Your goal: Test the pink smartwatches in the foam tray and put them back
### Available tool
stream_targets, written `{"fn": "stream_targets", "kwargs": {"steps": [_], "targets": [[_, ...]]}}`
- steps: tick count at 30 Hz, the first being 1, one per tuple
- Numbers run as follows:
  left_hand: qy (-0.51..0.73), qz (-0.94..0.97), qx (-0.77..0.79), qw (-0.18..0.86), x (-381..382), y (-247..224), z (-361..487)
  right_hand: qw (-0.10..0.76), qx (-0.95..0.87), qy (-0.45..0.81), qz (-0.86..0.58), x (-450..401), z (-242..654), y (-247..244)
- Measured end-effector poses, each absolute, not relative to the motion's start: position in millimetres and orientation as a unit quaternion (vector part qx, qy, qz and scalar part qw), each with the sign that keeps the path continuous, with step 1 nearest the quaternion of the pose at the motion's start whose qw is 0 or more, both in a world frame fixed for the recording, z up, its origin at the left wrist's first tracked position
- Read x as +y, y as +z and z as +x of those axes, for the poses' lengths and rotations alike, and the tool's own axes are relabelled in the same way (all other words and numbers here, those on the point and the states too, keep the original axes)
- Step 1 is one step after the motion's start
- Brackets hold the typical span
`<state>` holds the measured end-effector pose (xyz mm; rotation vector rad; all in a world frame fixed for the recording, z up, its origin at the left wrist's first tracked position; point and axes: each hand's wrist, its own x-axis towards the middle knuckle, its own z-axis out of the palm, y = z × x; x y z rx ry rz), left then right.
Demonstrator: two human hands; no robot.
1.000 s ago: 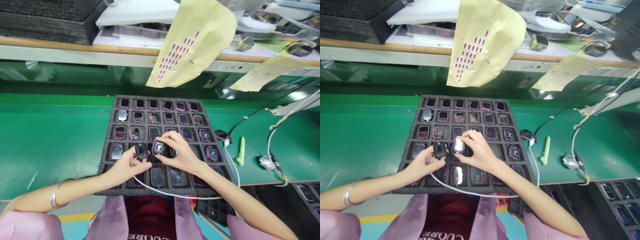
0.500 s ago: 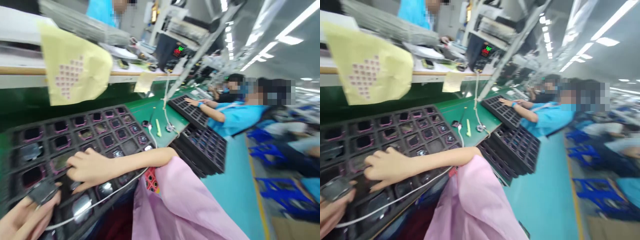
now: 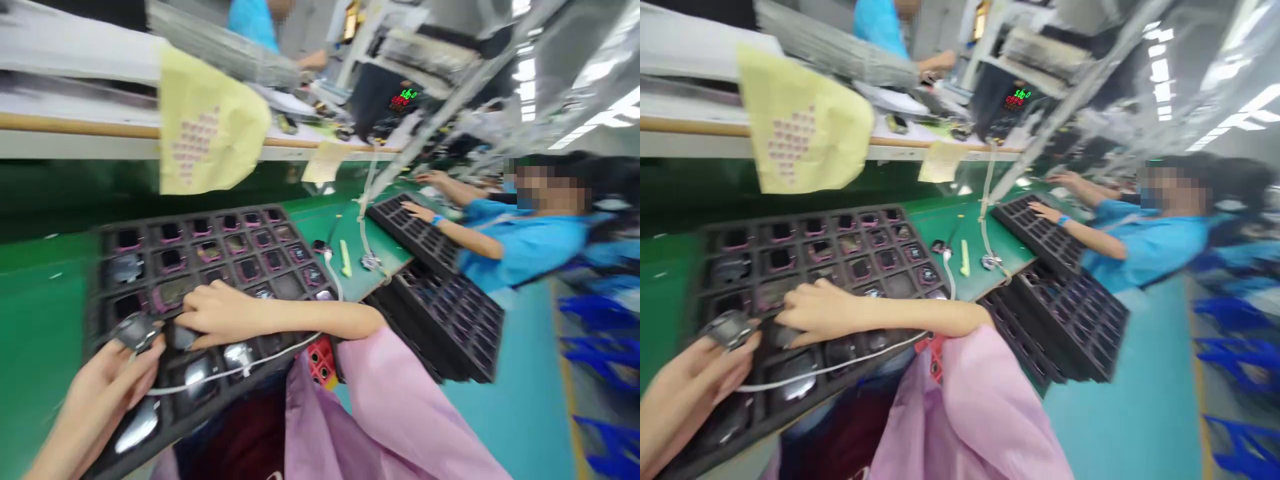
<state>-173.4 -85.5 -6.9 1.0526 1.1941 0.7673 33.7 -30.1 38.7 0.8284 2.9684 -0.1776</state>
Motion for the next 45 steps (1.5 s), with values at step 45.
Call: {"fn": "stream_targets", "kwargs": {"steps": [45], "targets": [[0.311, 0.424, 0.412, 0.744, -78.0, 13.5, -162.2, -0.193, 0.901, -0.275, 0.273, -40.4, 29.6, 24.1]]}}
